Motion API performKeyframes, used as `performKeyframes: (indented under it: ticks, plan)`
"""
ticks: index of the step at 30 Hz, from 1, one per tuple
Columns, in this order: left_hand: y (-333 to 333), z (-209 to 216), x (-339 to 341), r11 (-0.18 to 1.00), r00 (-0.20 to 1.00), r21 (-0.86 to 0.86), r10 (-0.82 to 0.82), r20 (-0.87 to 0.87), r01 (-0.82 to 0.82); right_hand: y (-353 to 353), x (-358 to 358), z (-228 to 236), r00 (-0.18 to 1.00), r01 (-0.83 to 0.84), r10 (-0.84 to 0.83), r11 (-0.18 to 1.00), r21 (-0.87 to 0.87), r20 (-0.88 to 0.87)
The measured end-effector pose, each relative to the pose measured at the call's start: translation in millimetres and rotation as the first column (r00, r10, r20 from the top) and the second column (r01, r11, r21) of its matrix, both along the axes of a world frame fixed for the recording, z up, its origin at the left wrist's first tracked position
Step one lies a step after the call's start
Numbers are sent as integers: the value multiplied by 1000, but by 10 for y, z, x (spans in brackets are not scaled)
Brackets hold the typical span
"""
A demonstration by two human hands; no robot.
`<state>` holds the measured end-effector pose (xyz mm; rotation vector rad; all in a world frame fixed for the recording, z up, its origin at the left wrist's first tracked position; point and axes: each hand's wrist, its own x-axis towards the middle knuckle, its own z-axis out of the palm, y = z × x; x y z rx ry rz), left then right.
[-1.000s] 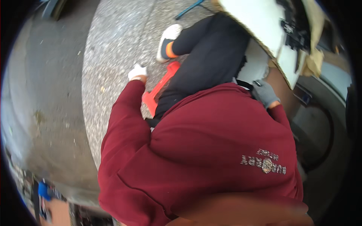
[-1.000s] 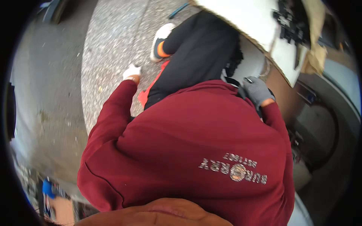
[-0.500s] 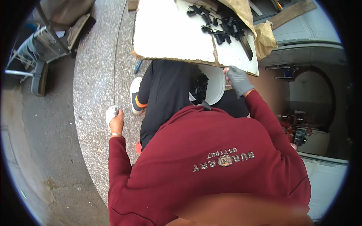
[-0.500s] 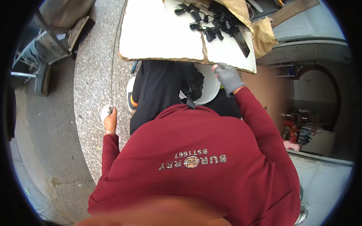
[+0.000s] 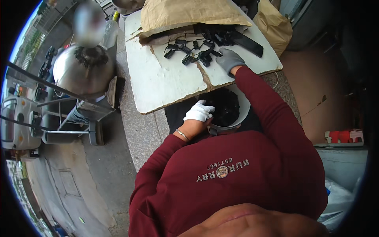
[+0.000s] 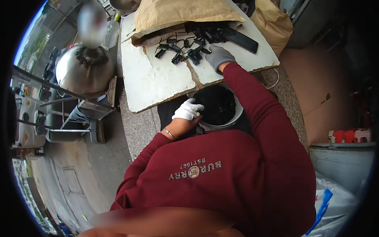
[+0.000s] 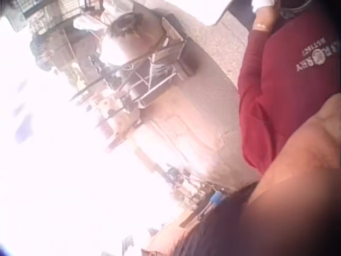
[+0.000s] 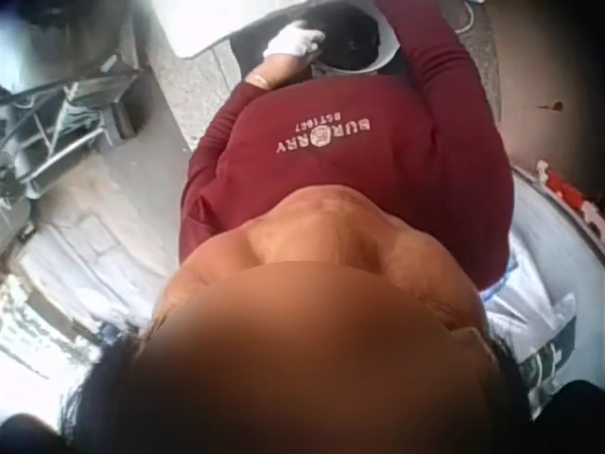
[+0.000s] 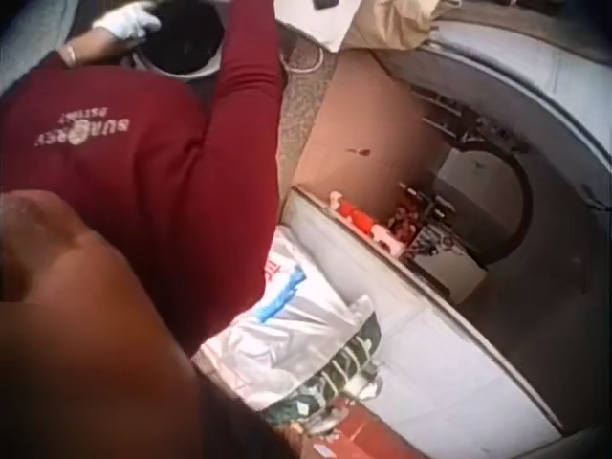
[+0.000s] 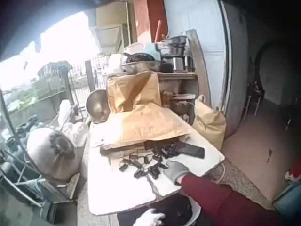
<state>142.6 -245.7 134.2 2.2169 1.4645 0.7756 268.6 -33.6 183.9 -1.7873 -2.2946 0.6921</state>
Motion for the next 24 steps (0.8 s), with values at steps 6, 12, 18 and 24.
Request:
performKeyframes:
  ticks: [6, 12, 18, 24]
  plan:
    - [1707, 598, 1789, 999, 949, -49, 35, 315, -21, 1431, 2116, 294, 979, -132, 159, 972, 197, -128]
    - [2957, 779, 2940, 905, 789, -425, 266, 555, -6, 2173, 3372, 340, 941, -71, 222, 867, 494, -254]
    - [3591, 987, 3796, 837, 592, -543, 406, 697, 65, 2520, 4391, 150, 609, 7, 418, 847, 532, -674]
    - [3636, 847, 4423, 605, 194, -690, 680, 707, 397, 2265, 4935, 123, 607, -389, 720, 637, 665, -335]
